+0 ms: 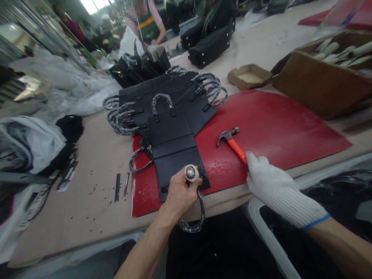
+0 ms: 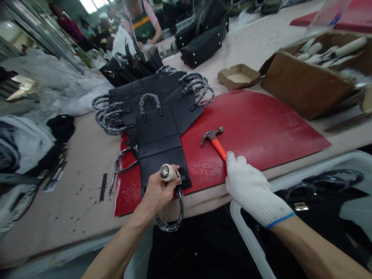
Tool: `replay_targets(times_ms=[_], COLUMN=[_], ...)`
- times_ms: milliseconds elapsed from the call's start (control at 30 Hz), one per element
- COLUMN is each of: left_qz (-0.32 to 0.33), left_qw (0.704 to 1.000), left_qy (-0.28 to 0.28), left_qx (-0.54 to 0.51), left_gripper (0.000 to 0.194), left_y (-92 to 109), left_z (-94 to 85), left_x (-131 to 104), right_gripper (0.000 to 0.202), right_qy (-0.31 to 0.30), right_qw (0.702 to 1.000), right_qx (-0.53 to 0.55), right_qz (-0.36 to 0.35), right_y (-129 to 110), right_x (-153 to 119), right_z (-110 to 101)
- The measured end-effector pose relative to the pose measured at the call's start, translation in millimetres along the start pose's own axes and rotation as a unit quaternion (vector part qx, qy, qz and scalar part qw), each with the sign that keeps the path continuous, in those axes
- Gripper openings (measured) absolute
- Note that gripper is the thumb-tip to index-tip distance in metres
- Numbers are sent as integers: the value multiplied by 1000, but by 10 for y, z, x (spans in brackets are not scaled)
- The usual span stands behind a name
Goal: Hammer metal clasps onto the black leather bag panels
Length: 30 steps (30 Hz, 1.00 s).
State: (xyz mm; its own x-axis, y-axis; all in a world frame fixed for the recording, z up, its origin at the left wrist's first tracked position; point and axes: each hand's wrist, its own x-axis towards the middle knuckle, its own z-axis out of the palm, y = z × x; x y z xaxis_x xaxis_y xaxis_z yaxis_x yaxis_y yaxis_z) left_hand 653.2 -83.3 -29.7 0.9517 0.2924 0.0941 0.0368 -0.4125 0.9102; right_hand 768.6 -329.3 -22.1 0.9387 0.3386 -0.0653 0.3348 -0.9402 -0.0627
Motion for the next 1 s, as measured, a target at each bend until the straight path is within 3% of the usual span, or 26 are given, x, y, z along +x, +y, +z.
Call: replay_targets(times_ms=[67, 167, 233, 333, 400, 500, 600, 667, 867, 1000], left_qz=[1, -4, -6, -15, -19, -18, -18, -18, -8, -1], left_qw=[1000, 1000, 1000, 1000, 999, 999, 999, 999, 996, 997], left_qy=[-4, 0, -1, -9, -8, -6, -10, -13, -30, -33], left_qx=[11, 19, 23, 25, 28, 28, 28, 36, 84, 69], left_gripper=[22, 22, 22, 20, 19, 19, 19, 18, 10, 11], left_y=[-9, -8, -4, -7, -19, -38, -33, -2, 131, 97], left_z=[7, 15, 11, -6, -12, -11, -13, -23, -52, -55], left_x=[10, 35, 57, 77, 78, 71, 74, 85, 109, 118], right_gripper=[53, 39, 36, 46, 45, 36, 32, 37, 38, 39], right_qy=[-33, -49, -50, -63, -60, -41, -8, 10, 73, 60], right_qw=[998, 974, 922, 804, 772, 818, 876, 897, 909, 923], right_qx=[46, 214, 380, 588, 631, 573, 481, 438, 395, 350], right_qz=[34, 52, 63, 65, 30, -26, -42, -56, -113, -145], right_y=[64, 146, 127, -17, -126, -223, -253, -271, -337, -316], right_x=[52, 54, -40, -284, -420, -513, -544, -572, -698, -694], right_z=[-45, -197, -389, -773, -999, -1125, -1048, -1026, -1299, -1273])
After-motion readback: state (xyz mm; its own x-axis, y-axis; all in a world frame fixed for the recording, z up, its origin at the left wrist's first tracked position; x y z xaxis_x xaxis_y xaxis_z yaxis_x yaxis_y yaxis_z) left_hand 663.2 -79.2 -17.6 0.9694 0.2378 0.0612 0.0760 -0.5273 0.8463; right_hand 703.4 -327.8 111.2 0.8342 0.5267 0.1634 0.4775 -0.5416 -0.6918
